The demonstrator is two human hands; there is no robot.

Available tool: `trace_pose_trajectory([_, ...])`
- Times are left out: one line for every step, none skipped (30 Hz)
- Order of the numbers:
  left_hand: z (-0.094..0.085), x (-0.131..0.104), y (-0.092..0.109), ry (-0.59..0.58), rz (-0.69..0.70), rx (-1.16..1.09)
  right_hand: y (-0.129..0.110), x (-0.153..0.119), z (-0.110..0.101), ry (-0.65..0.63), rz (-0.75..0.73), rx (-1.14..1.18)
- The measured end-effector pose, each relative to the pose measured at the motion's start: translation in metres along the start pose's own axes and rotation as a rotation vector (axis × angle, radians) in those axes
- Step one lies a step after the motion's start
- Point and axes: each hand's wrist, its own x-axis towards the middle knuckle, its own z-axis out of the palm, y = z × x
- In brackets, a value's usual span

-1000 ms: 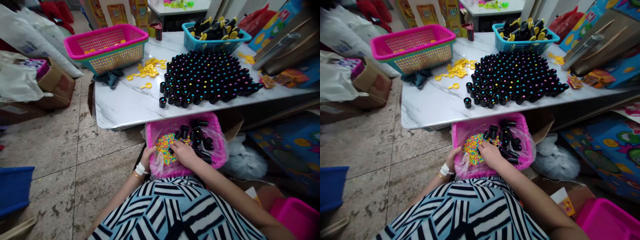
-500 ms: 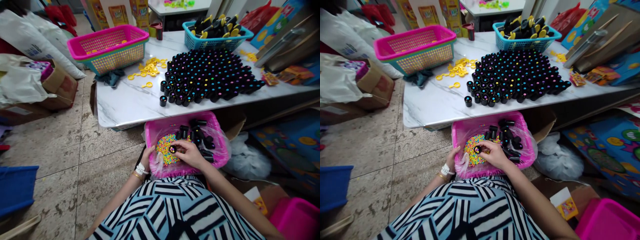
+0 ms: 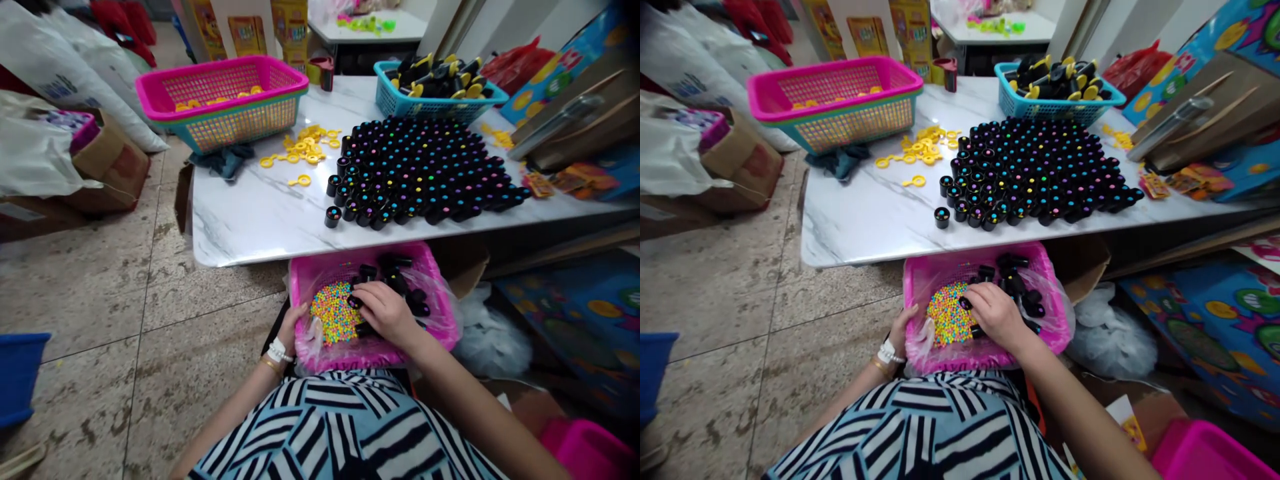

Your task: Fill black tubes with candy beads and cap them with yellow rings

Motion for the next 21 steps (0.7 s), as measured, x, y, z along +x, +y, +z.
trace_pose_trajectory([-0.001,0.001,0.000,-0.002,-0.004,0.000,0.002,-0.002,0.001,0.023,0.030,0.027])
trace_pose_trajectory([-0.001,0.001,0.000,-0.001,-0.006,0.002,0.004,-0.004,0.003,0.055,0.062,0.058])
trace_pose_trajectory([-0.002,0.002,0.000,0.002,-0.005,0.003,0.005,-0.006,0.004,0.091,0.086,0.078])
trace_pose_trajectory([-0.002,0.003,0.000,0.005,-0.004,0.002,0.006,-0.007,0.005,0.120,0.095,0.080])
trace_pose_trajectory([-0.003,0.004,0.000,0.005,-0.005,0.004,0.007,-0.008,0.006,0.133,0.088,0.065])
trace_pose_trajectory([-0.003,0.006,0.000,0.002,-0.008,0.006,0.008,-0.009,0.008,0.129,0.067,0.040])
trace_pose_trajectory([-0.004,0.007,0.001,-0.002,-0.012,0.007,0.008,-0.010,0.009,0.110,0.041,0.014])
trace_pose_trajectory([-0.004,0.008,0.001,-0.008,-0.015,0.008,0.009,-0.011,0.011,0.085,0.021,-0.003])
trace_pose_trajectory([-0.004,0.010,0.001,-0.015,-0.018,0.007,0.010,-0.011,0.012,0.067,0.014,-0.007])
trace_pose_trajectory([-0.005,0.011,0.001,-0.021,-0.020,0.004,0.010,-0.012,0.014,0.067,0.026,0.002])
trace_pose_trajectory([-0.006,0.012,0.000,-0.027,-0.021,0.000,0.011,-0.012,0.015,0.086,0.059,0.025])
trace_pose_trajectory([-0.007,0.012,0.000,-0.031,-0.022,-0.003,0.010,-0.012,0.016,0.112,0.113,0.061])
trace_pose_trajectory([-0.008,0.013,-0.001,-0.034,-0.024,-0.006,0.009,-0.011,0.017,0.135,0.184,0.114])
trace_pose_trajectory([-0.009,0.013,-0.001,-0.036,-0.027,-0.008,0.008,-0.010,0.018,0.147,0.266,0.188])
trace_pose_trajectory([-0.011,0.014,-0.002,-0.039,-0.032,-0.011,0.006,-0.009,0.019,0.146,0.350,0.283])
trace_pose_trajectory([-0.012,0.014,-0.002,-0.040,-0.034,-0.013,0.003,-0.007,0.020,0.135,0.425,0.388])
trace_pose_trajectory([-0.013,0.014,-0.003,-0.041,-0.037,-0.016,0.000,-0.005,0.020,0.126,0.482,0.489])
trace_pose_trajectory([-0.015,0.015,-0.003,-0.043,-0.038,-0.018,-0.003,-0.003,0.021,0.128,0.517,0.573])
trace_pose_trajectory([-0.016,0.015,-0.003,-0.047,-0.038,-0.021,-0.007,0.000,0.020,0.144,0.531,0.629])
trace_pose_trajectory([-0.017,0.015,-0.004,-0.052,-0.039,-0.022,-0.010,0.003,0.019,0.169,0.530,0.656])
trace_pose_trajectory([-0.018,0.015,-0.004,-0.055,-0.039,-0.021,-0.014,0.007,0.017,0.198,0.519,0.657])
